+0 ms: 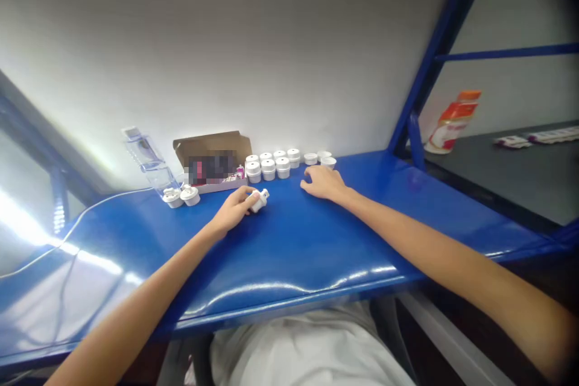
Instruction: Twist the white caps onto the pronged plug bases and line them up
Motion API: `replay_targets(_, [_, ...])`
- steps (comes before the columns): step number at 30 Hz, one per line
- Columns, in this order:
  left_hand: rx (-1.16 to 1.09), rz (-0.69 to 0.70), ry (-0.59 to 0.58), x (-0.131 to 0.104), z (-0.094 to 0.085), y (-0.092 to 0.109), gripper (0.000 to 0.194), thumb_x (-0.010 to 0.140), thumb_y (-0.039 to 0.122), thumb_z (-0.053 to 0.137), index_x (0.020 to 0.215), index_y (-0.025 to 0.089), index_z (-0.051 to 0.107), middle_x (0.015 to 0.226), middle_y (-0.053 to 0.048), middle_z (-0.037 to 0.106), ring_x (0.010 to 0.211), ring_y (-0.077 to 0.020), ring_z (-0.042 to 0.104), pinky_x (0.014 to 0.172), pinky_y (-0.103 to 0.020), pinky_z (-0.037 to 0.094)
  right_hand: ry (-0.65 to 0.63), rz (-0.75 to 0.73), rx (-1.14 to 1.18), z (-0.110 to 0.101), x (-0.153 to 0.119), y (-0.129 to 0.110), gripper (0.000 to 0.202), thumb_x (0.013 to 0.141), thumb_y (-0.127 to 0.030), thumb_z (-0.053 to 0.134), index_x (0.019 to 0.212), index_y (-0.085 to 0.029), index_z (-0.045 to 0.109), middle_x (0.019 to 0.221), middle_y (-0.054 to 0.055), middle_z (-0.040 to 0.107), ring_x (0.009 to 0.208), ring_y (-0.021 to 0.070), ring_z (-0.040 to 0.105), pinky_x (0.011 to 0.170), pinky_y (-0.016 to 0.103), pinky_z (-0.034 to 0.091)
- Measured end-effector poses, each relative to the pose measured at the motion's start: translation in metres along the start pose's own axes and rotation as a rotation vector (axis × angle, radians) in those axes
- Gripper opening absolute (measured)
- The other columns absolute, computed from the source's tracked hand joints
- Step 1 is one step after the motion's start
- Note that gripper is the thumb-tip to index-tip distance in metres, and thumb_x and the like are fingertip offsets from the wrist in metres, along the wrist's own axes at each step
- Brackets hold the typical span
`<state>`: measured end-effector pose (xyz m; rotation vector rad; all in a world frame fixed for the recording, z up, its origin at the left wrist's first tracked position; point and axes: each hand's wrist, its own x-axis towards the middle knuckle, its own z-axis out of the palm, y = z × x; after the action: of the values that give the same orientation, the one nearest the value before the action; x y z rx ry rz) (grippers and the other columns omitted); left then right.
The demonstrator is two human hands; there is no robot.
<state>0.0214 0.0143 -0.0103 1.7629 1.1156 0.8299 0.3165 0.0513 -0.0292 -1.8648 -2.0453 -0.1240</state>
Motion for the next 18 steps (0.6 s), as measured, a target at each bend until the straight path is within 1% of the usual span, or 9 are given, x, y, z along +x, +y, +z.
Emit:
replay_targets(3, [0.01,0.013,0.002,0.0,0.001,-0.001,0.053,0.085,0.065,0.063,0.112,0.019,0.066,0.089,-0.005,0.071,0.079,-0.0191,0.062,0.069,-0.029,0.044,-0.012,0.005,0.04,0.003,0.001,0.002,0.031,0.09,-0.043,0.057,0.107,-0.022,0.071,0.119,0.013,0.072,0.106,0.0353,0.067,0.083,0.045,0.055])
replay_targets(6, [0.007,0.018,0.012,-0.001,0.002,0.0,0.053,0.084,0.064,0.065,0.11,0.019,0.066,0.089,-0.005,0.072,0.079,-0.0194,0.063,0.069,-0.029,0.044,0.003,0.008,0.072,0.006,0.003,0.004,0.034,0.089,-0.044,0.057,0.113,-0.021,0.068,0.126,0.014,0.069,0.111,0.035,0.065,0.087,0.045,0.055])
replay_targets(9, [-0.019,0.012,0.013,-0.002,0.003,0.003,0.05,0.081,0.061,0.069,0.108,0.019,0.062,0.09,-0.005,0.072,0.079,-0.0203,0.064,0.068,-0.029,0.045,0.018,0.016,0.108,0.009,0.005,0.008,0.039,0.088,-0.044,0.058,0.118,-0.019,0.065,0.131,0.015,0.065,0.114,0.0351,0.063,0.09,0.045,0.054])
replay_targets(11, [0.014,0.034,0.022,-0.003,0.002,0.005,0.048,0.078,0.058,0.074,0.102,0.02,0.058,0.09,-0.005,0.072,0.08,-0.0209,0.066,0.069,-0.03,0.046,0.016,0.002,0.141,0.011,0.006,0.012,0.041,0.088,-0.044,0.059,0.119,-0.018,0.063,0.133,0.015,0.064,0.115,0.0341,0.063,0.092,0.044,0.054])
replay_targets(13, [0.161,0.096,0.047,-0.004,-0.002,0.006,0.044,0.074,0.053,0.078,0.094,0.021,0.056,0.087,-0.004,0.071,0.079,-0.0216,0.066,0.07,-0.031,0.046,0.017,-0.039,0.186,0.013,0.007,0.014,0.041,0.087,-0.041,0.058,0.121,-0.018,0.062,0.137,0.014,0.061,0.114,0.0318,0.064,0.093,0.043,0.054])
replay_targets(15, [0.365,0.179,0.07,-0.005,-0.007,0.008,0.039,0.074,0.05,0.078,0.088,0.022,0.055,0.084,-0.003,0.07,0.078,-0.0225,0.066,0.07,-0.031,0.045,0.039,-0.113,0.234,0.015,0.007,0.013,0.043,0.087,-0.038,0.057,0.125,-0.018,0.059,0.145,0.014,0.055,0.116,0.0297,0.063,0.098,0.043,0.053])
replay_targets(16, [0.456,0.206,0.081,-0.005,-0.009,0.008,0.038,0.074,0.049,0.077,0.088,0.022,0.055,0.084,-0.003,0.069,0.077,-0.023,0.066,0.07,-0.032,0.045,0.059,-0.158,0.249,0.016,0.008,0.012,0.046,0.087,-0.036,0.057,0.129,-0.018,0.058,0.15,0.014,0.05,0.12,0.0295,0.062,0.102,0.043,0.051])
replay_targets(18, [0.579,0.221,0.112,-0.006,-0.014,0.008,0.036,0.075,0.048,0.076,0.093,0.023,0.056,0.087,-0.004,0.07,0.076,-0.0245,0.066,0.068,-0.032,0.044,0.106,-0.233,0.243,0.018,0.013,0.008,0.054,0.086,-0.033,0.057,0.138,-0.017,0.052,0.159,0.016,0.039,0.133,0.0315,0.053,0.11,0.045,0.045])
